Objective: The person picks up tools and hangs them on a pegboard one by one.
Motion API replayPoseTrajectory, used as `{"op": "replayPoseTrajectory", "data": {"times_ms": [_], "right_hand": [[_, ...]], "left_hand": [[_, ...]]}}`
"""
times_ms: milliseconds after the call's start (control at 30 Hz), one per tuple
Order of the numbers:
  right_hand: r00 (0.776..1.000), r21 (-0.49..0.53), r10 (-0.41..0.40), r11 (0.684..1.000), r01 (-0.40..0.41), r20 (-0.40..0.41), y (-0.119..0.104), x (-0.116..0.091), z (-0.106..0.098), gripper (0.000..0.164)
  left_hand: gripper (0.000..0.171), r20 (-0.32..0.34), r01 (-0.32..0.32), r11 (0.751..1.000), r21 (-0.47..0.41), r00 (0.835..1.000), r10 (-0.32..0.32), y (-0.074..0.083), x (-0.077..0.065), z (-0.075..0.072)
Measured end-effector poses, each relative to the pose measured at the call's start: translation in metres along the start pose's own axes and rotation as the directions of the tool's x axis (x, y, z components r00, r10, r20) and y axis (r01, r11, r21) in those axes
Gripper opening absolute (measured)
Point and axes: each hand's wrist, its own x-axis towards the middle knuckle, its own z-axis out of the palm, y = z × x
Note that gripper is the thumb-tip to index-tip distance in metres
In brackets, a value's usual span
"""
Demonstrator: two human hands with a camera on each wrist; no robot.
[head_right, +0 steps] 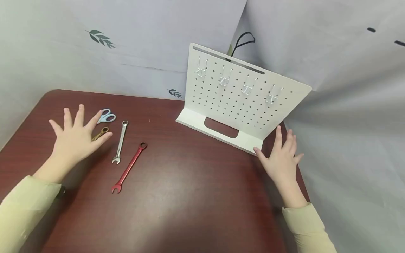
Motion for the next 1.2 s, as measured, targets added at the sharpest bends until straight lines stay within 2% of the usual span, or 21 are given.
{"op": "replayPoseTrajectory", "data": {"times_ms": [133, 267, 433, 600, 867, 1100, 1200], "right_hand": [[0.991, 0.056, -0.033, 0.998, 0.041, -0.132, -0.004, 0.0, 0.0, 0.103], [0.978, 0.127, -0.025, 0.991, 0.053, -0.209, -0.01, 0.002, -0.001, 0.1], [0.953, 0.225, -0.01, 0.971, 0.082, -0.303, -0.014, 0.008, -0.002, 0.094], [0.928, 0.326, 0.008, 0.937, 0.122, -0.373, -0.016, 0.015, -0.003, 0.089], [0.904, 0.487, 0.114, 0.866, 0.113, -0.412, -0.019, 0.027, -0.008, 0.086], [0.904, 0.64, 0.233, 0.766, 0.055, -0.357, -0.018, 0.039, -0.012, 0.08], [0.902, 0.696, 0.277, 0.717, 0.035, -0.331, -0.015, 0.045, -0.012, 0.077]], "left_hand": [[0.079, -0.027, -0.036, 0.999, -0.011, 0.999, 0.036, 0.006, 0.01, -0.002], [0.074, -0.066, -0.081, 0.996, -0.034, 0.995, 0.079, 0.017, 0.021, -0.002], [0.071, -0.117, -0.149, 0.987, -0.066, 0.983, 0.14, 0.038, 0.039, -0.003], [0.066, -0.136, -0.196, 0.974, -0.114, 0.974, 0.18, 0.065, 0.055, -0.006], [0.064, -0.133, -0.268, 0.944, -0.194, 0.96, 0.245, 0.109, 0.082, -0.001], [0.062, -0.095, -0.239, 0.9, -0.364, 0.971, 0.22, 0.138, 0.103, 0.007], [0.06, -0.081, -0.224, 0.867, -0.446, 0.974, 0.21, 0.149, 0.112, 0.01]]}}
